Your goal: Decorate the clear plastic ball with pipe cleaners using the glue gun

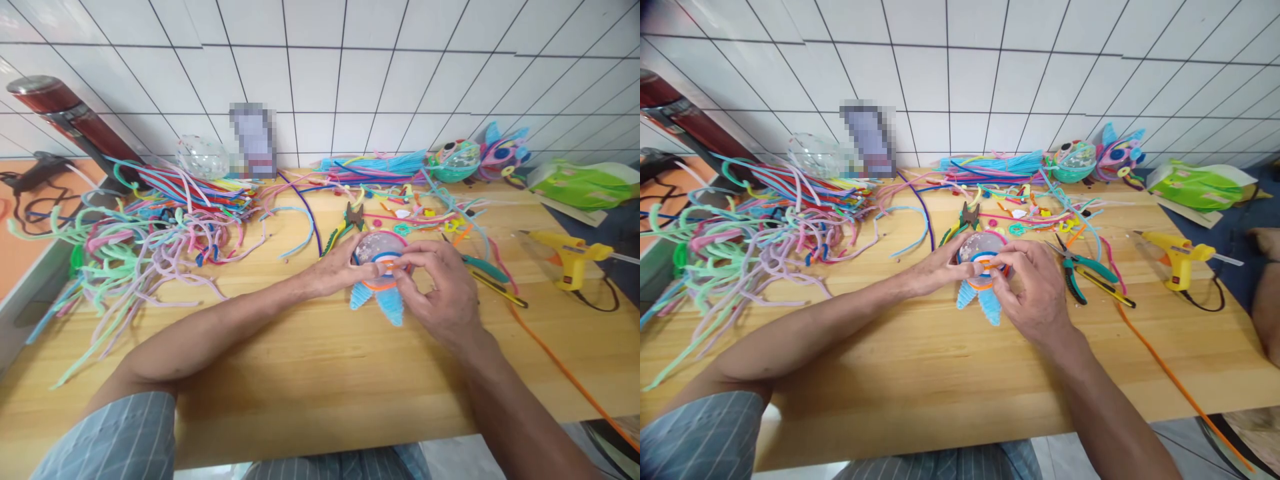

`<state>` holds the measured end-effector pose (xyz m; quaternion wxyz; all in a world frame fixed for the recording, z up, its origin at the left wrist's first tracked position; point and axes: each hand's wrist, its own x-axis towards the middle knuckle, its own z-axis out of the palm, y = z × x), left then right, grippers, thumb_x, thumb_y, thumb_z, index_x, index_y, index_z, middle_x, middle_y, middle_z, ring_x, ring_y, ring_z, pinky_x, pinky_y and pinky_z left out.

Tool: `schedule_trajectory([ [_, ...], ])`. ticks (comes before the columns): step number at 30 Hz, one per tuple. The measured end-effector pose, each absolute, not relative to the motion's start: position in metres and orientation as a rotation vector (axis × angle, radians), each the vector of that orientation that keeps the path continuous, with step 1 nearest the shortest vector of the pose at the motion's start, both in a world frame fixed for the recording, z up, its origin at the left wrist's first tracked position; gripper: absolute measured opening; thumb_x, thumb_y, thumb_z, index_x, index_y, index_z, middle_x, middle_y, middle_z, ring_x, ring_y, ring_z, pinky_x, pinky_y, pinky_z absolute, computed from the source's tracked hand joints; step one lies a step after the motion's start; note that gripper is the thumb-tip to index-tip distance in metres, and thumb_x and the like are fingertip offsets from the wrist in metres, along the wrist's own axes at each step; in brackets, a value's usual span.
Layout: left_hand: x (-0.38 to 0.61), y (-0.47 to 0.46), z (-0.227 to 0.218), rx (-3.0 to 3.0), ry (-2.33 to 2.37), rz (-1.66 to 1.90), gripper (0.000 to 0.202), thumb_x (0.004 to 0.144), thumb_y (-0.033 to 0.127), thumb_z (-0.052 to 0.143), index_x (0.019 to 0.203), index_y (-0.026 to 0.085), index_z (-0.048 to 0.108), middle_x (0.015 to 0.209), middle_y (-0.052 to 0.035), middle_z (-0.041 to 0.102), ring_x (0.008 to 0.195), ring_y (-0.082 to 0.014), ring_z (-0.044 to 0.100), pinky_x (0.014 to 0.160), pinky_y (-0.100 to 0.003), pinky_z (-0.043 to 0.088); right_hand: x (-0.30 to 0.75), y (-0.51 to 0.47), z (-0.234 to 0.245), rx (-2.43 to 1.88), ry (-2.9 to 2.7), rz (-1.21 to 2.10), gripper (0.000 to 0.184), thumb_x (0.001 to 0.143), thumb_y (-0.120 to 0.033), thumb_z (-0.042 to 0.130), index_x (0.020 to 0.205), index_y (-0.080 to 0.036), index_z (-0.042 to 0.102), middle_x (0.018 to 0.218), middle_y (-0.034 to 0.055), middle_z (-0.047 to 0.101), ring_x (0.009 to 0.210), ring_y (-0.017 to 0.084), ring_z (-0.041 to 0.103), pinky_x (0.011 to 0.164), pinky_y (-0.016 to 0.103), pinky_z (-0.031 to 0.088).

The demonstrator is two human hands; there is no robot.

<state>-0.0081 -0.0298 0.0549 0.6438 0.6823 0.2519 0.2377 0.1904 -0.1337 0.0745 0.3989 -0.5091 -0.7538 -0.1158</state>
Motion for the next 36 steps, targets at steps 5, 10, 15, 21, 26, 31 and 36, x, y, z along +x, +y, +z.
schedule_trajectory([
  [5, -0.0072, -0.0324, 0.059, 1.537, 0.612, 0.523, 0.084, 0.076, 0.049, 0.084, 0.148, 0.02, 0.052, 0.147, -0.013, 0.063, 0.138, -0.0368, 0.059, 0.117, -0.048, 0.05, 0.1899, -0.134, 0.0754, -1.288, -1.911, -0.293, 0.018, 0.093, -0.016, 0.072, 0.108, -0.026, 0.07, 0.106, 0.0069, 0.074, 0.099, 0.026, 0.073, 0.086, 0.044, 0.061],
  [10, -0.0078, -0.0334, 0.0591, 1.543, 0.624, 0.489, 0.094, 0.078, 0.05, 0.083, 0.157, 0.016, 0.043, 0.155, -0.0176, 0.056, 0.144, -0.0383, 0.055, 0.12, -0.051, 0.048, 0.1904, -0.1349, 0.0764, -1.294, -1.932, -0.293, 0.018, 0.094, -0.017, 0.073, 0.109, -0.026, 0.072, 0.106, 0.0064, 0.073, 0.1, 0.025, 0.073, 0.086, 0.043, 0.06],
  [15, -0.0093, -0.0301, 0.0542, 1.573, 0.599, 0.475, 0.096, 0.082, 0.057, 0.08, 0.16, 0.019, 0.04, 0.163, -0.0163, 0.051, 0.155, -0.0375, 0.045, 0.13, -0.054, 0.037, 0.1911, -0.1345, 0.0755, -1.29, -1.94, -0.319, 0.019, 0.093, -0.016, 0.073, 0.109, -0.026, 0.072, 0.106, 0.0062, 0.073, 0.098, 0.025, 0.072, 0.085, 0.042, 0.06],
  [21, -0.0108, -0.0286, 0.0555, 1.593, 0.544, 0.486, 0.086, 0.085, 0.056, 0.077, 0.157, 0.021, 0.045, 0.16, -0.0133, 0.056, 0.155, -0.0369, 0.046, 0.132, -0.054, 0.035, 0.1915, -0.1341, 0.0739, -1.295, -1.922, -0.306, 0.017, 0.093, -0.017, 0.074, 0.107, -0.026, 0.072, 0.106, 0.0067, 0.073, 0.099, 0.025, 0.073, 0.085, 0.043, 0.06],
  [26, -0.0083, -0.0298, 0.0554, 1.585, 0.596, 0.467, 0.103, 0.08, 0.058, 0.082, 0.162, 0.015, 0.036, 0.163, -0.0191, 0.051, 0.154, -0.0391, 0.047, 0.129, -0.056, 0.039, 0.1914, -0.134, 0.0741, -1.286, -1.915, -0.301, 0.018, 0.094, -0.017, 0.073, 0.109, -0.026, 0.072, 0.107, 0.0066, 0.073, 0.099, 0.026, 0.074, 0.085, 0.044, 0.06],
  [31, -0.0078, -0.0313, 0.0547, 1.613, 0.602, 0.481, 0.099, 0.084, 0.058, 0.078, 0.162, 0.015, 0.034, 0.164, -0.0199, 0.048, 0.156, -0.0376, 0.043, 0.131, -0.055, 0.037, 0.1907, -0.1346, 0.0753, -1.3, -1.917, -0.298, 0.018, 0.093, -0.017, 0.072, 0.107, -0.027, 0.072, 0.106, 0.0063, 0.073, 0.099, 0.026, 0.074, 0.086, 0.044, 0.061],
  [36, -0.0078, -0.0309, 0.0544, 1.631, 0.615, 0.497, 0.091, 0.083, 0.053, 0.077, 0.159, 0.017, 0.04, 0.161, -0.0168, 0.052, 0.154, -0.0368, 0.046, 0.13, -0.055, 0.038, 0.1905, -0.1361, 0.077, -1.314, -1.902, -0.237, 0.019, 0.093, -0.017, 0.073, 0.108, -0.028, 0.072, 0.108, 0.0059, 0.074, 0.099, 0.026, 0.073, 0.087, 0.045, 0.06],
])
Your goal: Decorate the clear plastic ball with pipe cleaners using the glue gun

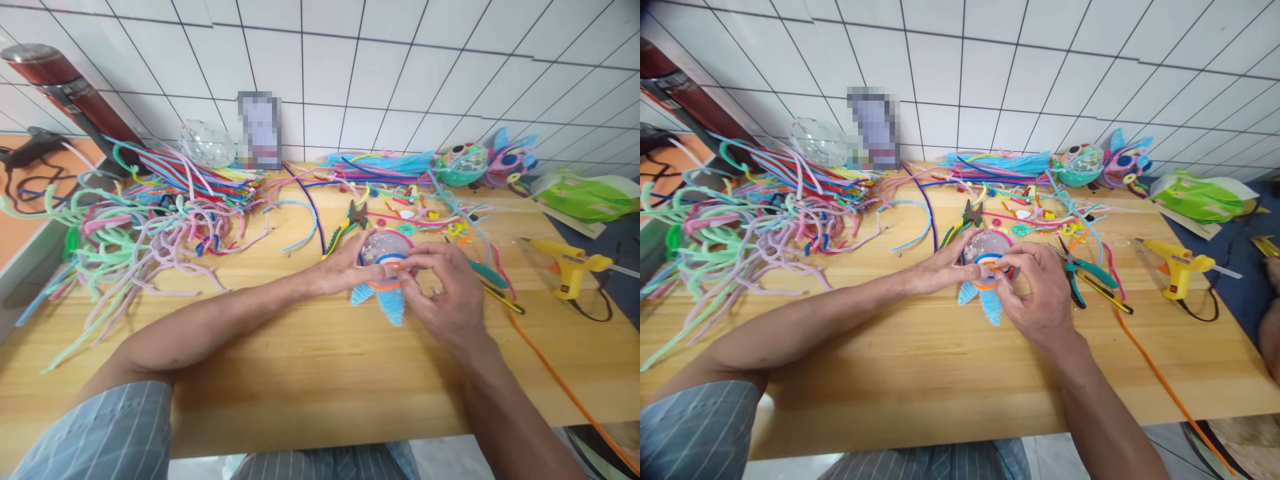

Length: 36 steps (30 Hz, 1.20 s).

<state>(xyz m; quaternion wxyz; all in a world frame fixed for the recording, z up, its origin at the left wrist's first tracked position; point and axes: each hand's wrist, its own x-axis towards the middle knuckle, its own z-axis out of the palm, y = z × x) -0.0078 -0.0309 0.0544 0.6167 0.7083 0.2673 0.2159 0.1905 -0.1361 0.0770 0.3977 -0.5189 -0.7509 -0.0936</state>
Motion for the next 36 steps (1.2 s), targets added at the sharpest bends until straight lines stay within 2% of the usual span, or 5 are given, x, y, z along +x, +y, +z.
schedule_trajectory([
  [5, -0.0063, -0.0299, 0.0545, 1.653, 0.607, 0.526, 0.084, 0.082, 0.055, 0.078, 0.152, 0.018, 0.048, 0.159, -0.0147, 0.054, 0.154, -0.0376, 0.046, 0.129, -0.055, 0.039, 0.1913, -0.1364, 0.078, -1.31, -1.902, -0.205, 0.019, 0.095, -0.02, 0.073, 0.112, -0.028, 0.072, 0.108, 0.0069, 0.073, 0.1, 0.026, 0.072, 0.088, 0.045, 0.059],
  [11, -0.0059, -0.0338, 0.0579, 1.665, 0.658, 0.505, 0.097, 0.08, 0.056, 0.079, 0.159, 0.014, 0.04, 0.158, -0.0193, 0.052, 0.147, -0.0381, 0.051, 0.124, -0.055, 0.044, 0.1917, -0.1368, 0.0768, -1.335, -1.91, -0.222, 0.012, 0.098, -0.02, 0.069, 0.107, -0.027, 0.072, 0.106, 0.0062, 0.071, 0.101, 0.025, 0.07, 0.089, 0.044, 0.057],
  [17, -0.0058, -0.0369, 0.0603, 1.64, 0.67, 0.517, 0.089, 0.079, 0.052, 0.079, 0.154, 0.016, 0.046, 0.152, -0.0176, 0.056, 0.139, -0.0369, 0.057, 0.111, -0.051, 0.054, 0.1936, -0.1359, 0.0736, -1.321, -1.975, -0.284, 0.006, 0.102, -0.022, 0.064, 0.106, -0.025, 0.066, 0.107, 0.0067, 0.07, 0.104, 0.025, 0.068, 0.092, 0.045, 0.055],
  [23, -0.0048, -0.037, 0.0591, 1.607, 0.651, 0.545, 0.077, 0.078, 0.051, 0.081, 0.144, 0.019, 0.055, 0.142, -0.0131, 0.062, 0.132, -0.0347, 0.06, 0.109, -0.05, 0.055, 0.1955, -0.1358, 0.0735, -1.327, -2.003, -0.285, 0.006, 0.103, -0.022, 0.062, 0.107, -0.025, 0.065, 0.11, 0.0071, 0.07, 0.106, 0.026, 0.069, 0.092, 0.046, 0.056],
  [36, -0.0066, -0.0356, 0.0616, 1.642, 0.612, 0.548, 0.075, 0.081, 0.055, 0.079, 0.143, 0.02, 0.056, 0.146, -0.0136, 0.062, 0.149, -0.0392, 0.049, 0.126, -0.056, 0.042, 0.1958, -0.1374, 0.0736, -1.37, -1.977, -0.231, 0.008, 0.101, -0.021, 0.063, 0.105, -0.027, 0.065, 0.109, 0.0075, 0.068, 0.105, 0.026, 0.068, 0.091, 0.046, 0.057],
])
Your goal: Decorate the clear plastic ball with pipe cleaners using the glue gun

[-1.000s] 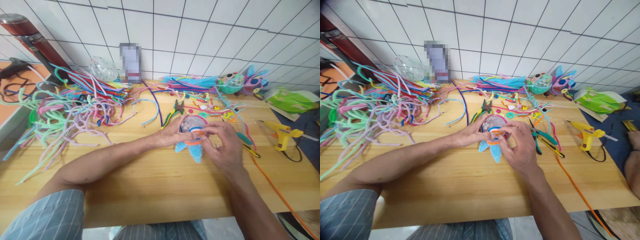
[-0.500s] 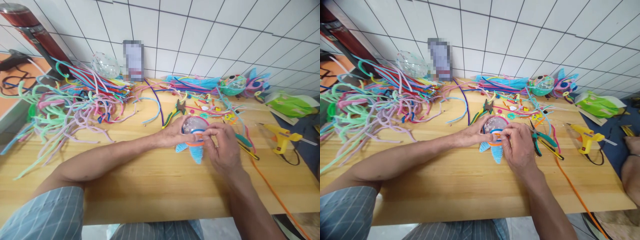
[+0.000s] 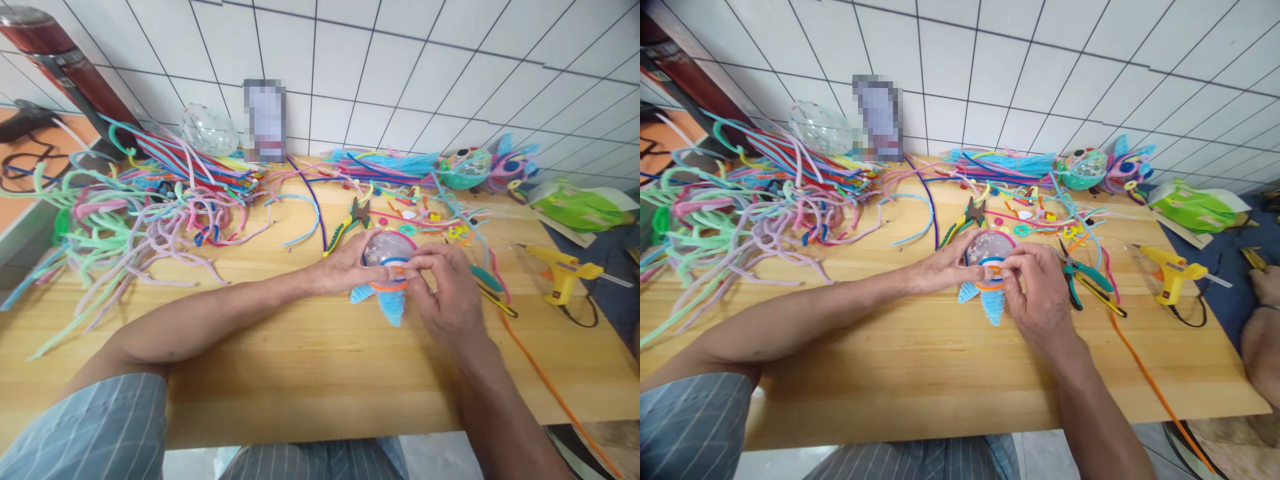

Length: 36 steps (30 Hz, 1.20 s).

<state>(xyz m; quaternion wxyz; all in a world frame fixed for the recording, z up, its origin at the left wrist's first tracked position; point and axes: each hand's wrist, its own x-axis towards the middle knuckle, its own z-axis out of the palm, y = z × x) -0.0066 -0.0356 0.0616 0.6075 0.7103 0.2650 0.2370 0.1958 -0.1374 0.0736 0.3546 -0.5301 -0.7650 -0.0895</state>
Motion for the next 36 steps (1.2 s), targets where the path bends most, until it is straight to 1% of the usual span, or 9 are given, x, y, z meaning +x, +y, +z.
schedule_trajectory([
  [7, -0.007, -0.036, 0.06, 1.632, 0.593, 0.557, 0.078, 0.081, 0.055, 0.078, 0.144, 0.018, 0.053, 0.148, -0.0152, 0.06, 0.149, -0.0378, 0.048, 0.126, -0.054, 0.042, 0.194, -0.137, 0.078, -1.357, -1.949, -0.239, 0.011, 0.099, -0.019, 0.067, 0.107, -0.027, 0.069, 0.107, 0.0072, 0.07, 0.102, 0.026, 0.071, 0.089, 0.046, 0.058],
  [10, -0.007, -0.036, 0.058, 1.61, 0.627, 0.547, 0.083, 0.08, 0.053, 0.078, 0.149, 0.017, 0.049, 0.15, -0.0156, 0.058, 0.143, -0.0356, 0.053, 0.122, -0.052, 0.045, 0.194, -0.137, 0.08, -1.347, -1.933, -0.238, 0.015, 0.097, -0.018, 0.068, 0.109, -0.027, 0.07, 0.108, 0.007, 0.072, 0.1, 0.026, 0.072, 0.089, 0.047, 0.059],
  [12, -0.007, -0.036, 0.055, 1.605, 0.629, 0.554, 0.081, 0.081, 0.052, 0.078, 0.149, 0.017, 0.049, 0.147, -0.0145, 0.06, 0.138, -0.0342, 0.057, 0.119, -0.051, 0.047, 0.194, -0.137, 0.08, -1.316, -1.94, -0.25, 0.017, 0.096, -0.017, 0.069, 0.11, -0.027, 0.07, 0.108, 0.007, 0.072, 0.099, 0.026, 0.072, 0.088, 0.047, 0.06],
  [14, -0.007, -0.036, 0.052, 1.602, 0.62, 0.568, 0.077, 0.083, 0.052, 0.078, 0.147, 0.019, 0.052, 0.146, -0.0127, 0.062, 0.137, -0.0333, 0.058, 0.118, -0.05, 0.048, 0.195, -0.137, 0.08, -1.293, -1.959, -0.273, 0.02, 0.095, -0.016, 0.07, 0.111, -0.027, 0.071, 0.109, 0.0068, 0.072, 0.1, 0.026, 0.072, 0.088, 0.047, 0.06],
  [20, -0.006, -0.034, 0.047, 1.59, 0.612, 0.589, 0.075, 0.086, 0.053, 0.077, 0.148, 0.021, 0.052, 0.149, -0.0117, 0.061, 0.147, -0.0332, 0.052, 0.125, -0.05, 0.043, 0.197, -0.138, 0.077, -1.291, -1.982, -0.331, 0.026, 0.093, -0.015, 0.072, 0.114, -0.03, 0.073, 0.113, 0.0058, 0.072, 0.102, 0.025, 0.072, 0.088, 0.046, 0.06],
  [25, -0.007, -0.034, 0.046, 1.573, 0.614, 0.582, 0.079, 0.085, 0.056, 0.078, 0.15, 0.021, 0.051, 0.148, -0.0115, 0.062, 0.144, -0.0335, 0.054, 0.123, -0.05, 0.044, 0.197, -0.137, 0.075, -1.278, -2.013, -0.369, 0.025, 0.094, -0.015, 0.072, 0.115, -0.028, 0.072, 0.114, 0.0066, 0.072, 0.101, 0.024, 0.072, 0.085, 0.043, 0.061],
  [30, -0.007, -0.034, 0.05, 1.579, 0.635, 0.562, 0.075, 0.084, 0.053, 0.077, 0.147, 0.02, 0.052, 0.146, -0.0121, 0.063, 0.14, -0.0337, 0.057, 0.121, -0.051, 0.046, 0.199, -0.138, 0.075, -1.285, -2.033, -0.376, 0.03, 0.095, -0.016, 0.072, 0.121, -0.029, 0.074, 0.116, 0.007, 0.074, 0.1, 0.024, 0.073, 0.086, 0.043, 0.062],
  [33, -0.007, -0.033, 0.054, 1.575, 0.639, 0.545, 0.073, 0.083, 0.05, 0.076, 0.144, 0.019, 0.053, 0.145, -0.0126, 0.063, 0.14, -0.0338, 0.057, 0.122, -0.051, 0.045, 0.2, -0.139, 0.076, -1.282, -2.041, -0.386, 0.033, 0.094, -0.015, 0.073, 0.124, -0.031, 0.076, 0.117, 0.007, 0.075, 0.1, 0.024, 0.074, 0.084, 0.042, 0.063],
  [36, -0.007, -0.032, 0.057, 1.559, 0.623, 0.53, 0.074, 0.082, 0.048, 0.077, 0.146, 0.02, 0.051, 0.149, -0.0122, 0.061, 0.144, -0.0336, 0.055, 0.125, -0.052, 0.043, 0.2, -0.14, 0.076, -1.271, -2.042, -0.382, 0.037, 0.094, -0.014, 0.072, 0.126, -0.033, 0.077, 0.118, 0.0067, 0.076, 0.101, 0.024, 0.074, 0.084, 0.042, 0.064],
])
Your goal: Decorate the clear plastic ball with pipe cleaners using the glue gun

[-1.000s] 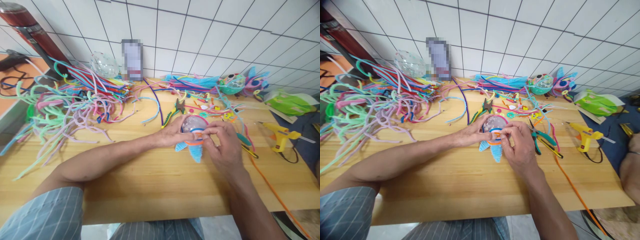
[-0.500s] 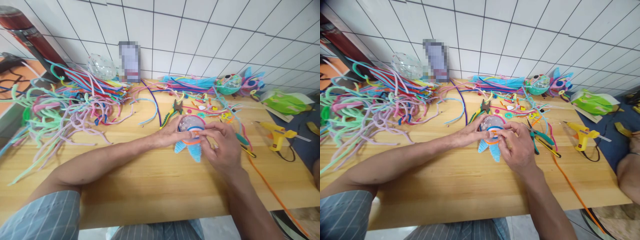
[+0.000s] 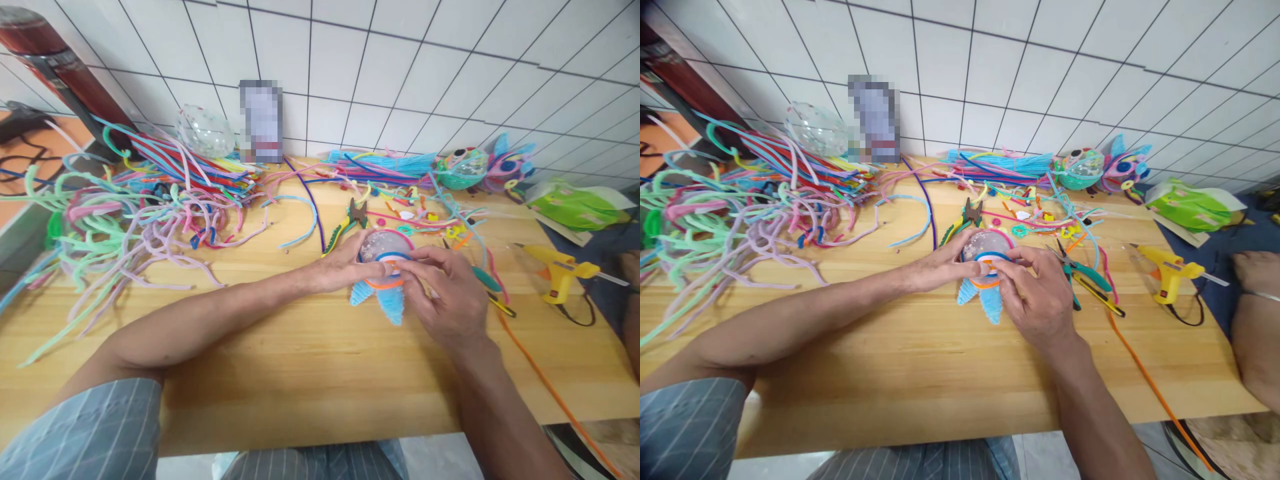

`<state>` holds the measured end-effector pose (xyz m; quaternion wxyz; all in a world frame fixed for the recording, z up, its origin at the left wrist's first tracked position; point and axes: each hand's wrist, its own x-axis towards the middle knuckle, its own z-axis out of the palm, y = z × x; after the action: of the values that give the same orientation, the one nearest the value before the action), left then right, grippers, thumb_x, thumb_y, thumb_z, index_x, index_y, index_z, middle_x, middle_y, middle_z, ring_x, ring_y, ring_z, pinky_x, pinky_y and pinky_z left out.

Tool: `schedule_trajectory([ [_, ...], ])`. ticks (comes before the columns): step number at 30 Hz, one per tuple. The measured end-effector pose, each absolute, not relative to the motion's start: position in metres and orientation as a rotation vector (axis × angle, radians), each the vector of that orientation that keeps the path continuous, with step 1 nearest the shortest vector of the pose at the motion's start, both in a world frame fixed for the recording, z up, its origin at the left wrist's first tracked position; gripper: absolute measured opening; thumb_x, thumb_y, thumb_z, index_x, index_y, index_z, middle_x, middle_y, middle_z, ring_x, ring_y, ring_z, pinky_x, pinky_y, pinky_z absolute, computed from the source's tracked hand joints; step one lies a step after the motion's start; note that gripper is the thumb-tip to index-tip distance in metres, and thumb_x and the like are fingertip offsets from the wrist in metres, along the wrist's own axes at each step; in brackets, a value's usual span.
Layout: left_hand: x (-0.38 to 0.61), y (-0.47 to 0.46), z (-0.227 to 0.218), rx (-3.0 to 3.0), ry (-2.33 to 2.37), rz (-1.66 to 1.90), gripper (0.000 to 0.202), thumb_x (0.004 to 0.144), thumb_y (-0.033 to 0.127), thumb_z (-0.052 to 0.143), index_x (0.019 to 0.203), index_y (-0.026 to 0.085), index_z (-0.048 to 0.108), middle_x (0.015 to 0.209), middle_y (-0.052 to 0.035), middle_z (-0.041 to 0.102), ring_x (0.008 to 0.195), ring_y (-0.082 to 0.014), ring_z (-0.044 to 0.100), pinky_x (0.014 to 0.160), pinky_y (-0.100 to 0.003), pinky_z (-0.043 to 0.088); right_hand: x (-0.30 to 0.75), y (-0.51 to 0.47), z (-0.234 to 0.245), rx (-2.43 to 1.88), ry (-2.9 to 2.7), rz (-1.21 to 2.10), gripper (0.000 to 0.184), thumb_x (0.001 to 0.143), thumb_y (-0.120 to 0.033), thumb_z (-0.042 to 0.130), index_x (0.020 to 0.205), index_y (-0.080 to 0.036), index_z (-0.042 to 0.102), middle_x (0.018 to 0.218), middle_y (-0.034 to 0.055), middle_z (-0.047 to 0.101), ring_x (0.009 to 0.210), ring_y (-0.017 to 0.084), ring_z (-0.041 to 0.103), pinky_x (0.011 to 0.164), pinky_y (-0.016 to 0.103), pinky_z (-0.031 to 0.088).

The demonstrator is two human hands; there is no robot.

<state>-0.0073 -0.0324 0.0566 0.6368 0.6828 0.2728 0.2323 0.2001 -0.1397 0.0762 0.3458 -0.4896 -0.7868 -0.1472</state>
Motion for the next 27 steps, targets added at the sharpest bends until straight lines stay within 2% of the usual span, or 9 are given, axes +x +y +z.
schedule_trajectory([
  [4, -0.008, -0.03, 0.058, 1.557, 0.595, 0.488, 0.079, 0.08, 0.051, 0.078, 0.147, 0.021, 0.049, 0.154, -0.0137, 0.057, 0.15, -0.0351, 0.049, 0.129, -0.053, 0.038, 0.2, -0.14, 0.076, -1.256, -2.046, -0.37, 0.039, 0.094, -0.012, 0.073, 0.126, -0.033, 0.077, 0.117, 0.0066, 0.077, 0.1, 0.024, 0.075, 0.084, 0.042, 0.064],
  [9, -0.01, -0.028, 0.057, 1.527, 0.562, 0.464, 0.079, 0.088, 0.058, 0.071, 0.152, 0.019, 0.045, 0.161, -0.0156, 0.051, 0.157, -0.0337, 0.043, 0.133, -0.052, 0.032, 0.199, -0.138, 0.076, -1.232, -2.042, -0.399, 0.033, 0.094, -0.011, 0.074, 0.122, -0.029, 0.076, 0.113, 0.0081, 0.077, 0.099, 0.024, 0.076, 0.084, 0.043, 0.064],
  [16, -0.011, -0.027, 0.053, 1.59, 0.52, 0.498, 0.073, 0.091, 0.061, 0.069, 0.15, 0.022, 0.05, 0.157, -0.0138, 0.056, 0.152, -0.0329, 0.049, 0.132, -0.051, 0.035, 0.197, -0.136, 0.076, -1.24, -2.009, -0.392, 0.032, 0.093, -0.012, 0.075, 0.12, -0.03, 0.076, 0.111, 0.0063, 0.078, 0.097, 0.023, 0.076, 0.083, 0.041, 0.063],
  [21, -0.013, -0.025, 0.052, 1.64, 0.561, 0.443, 0.087, 0.092, 0.061, 0.065, 0.161, 0.017, 0.037, 0.169, -0.018, 0.044, 0.162, -0.035, 0.037, 0.137, -0.053, 0.025, 0.197, -0.137, 0.073, -1.233, -2.002, -0.377, 0.031, 0.093, -0.013, 0.076, 0.119, -0.03, 0.079, 0.111, 0.0064, 0.078, 0.099, 0.024, 0.076, 0.086, 0.042, 0.063],
  [25, -0.014, -0.021, 0.05, 1.654, 0.559, 0.416, 0.086, 0.093, 0.061, 0.06, 0.164, 0.02, 0.035, 0.175, -0.0147, 0.037, 0.168, -0.0345, 0.026, 0.139, -0.054, 0.018, 0.196, -0.137, 0.075, -1.233, -2.007, -0.392, 0.03, 0.093, -0.012, 0.076, 0.118, -0.028, 0.079, 0.111, 0.0066, 0.078, 0.097, 0.023, 0.075, 0.087, 0.04, 0.063],
  [27, -0.014, -0.02, 0.05, 1.644, 0.563, 0.411, 0.087, 0.092, 0.063, 0.061, 0.164, 0.021, 0.036, 0.175, -0.0138, 0.037, 0.168, -0.0364, 0.026, 0.139, -0.056, 0.019, 0.196, -0.138, 0.076, -1.226, -2.016, -0.402, 0.029, 0.092, -0.01, 0.077, 0.116, -0.026, 0.078, 0.11, 0.0077, 0.077, 0.097, 0.023, 0.075, 0.087, 0.04, 0.062],
])
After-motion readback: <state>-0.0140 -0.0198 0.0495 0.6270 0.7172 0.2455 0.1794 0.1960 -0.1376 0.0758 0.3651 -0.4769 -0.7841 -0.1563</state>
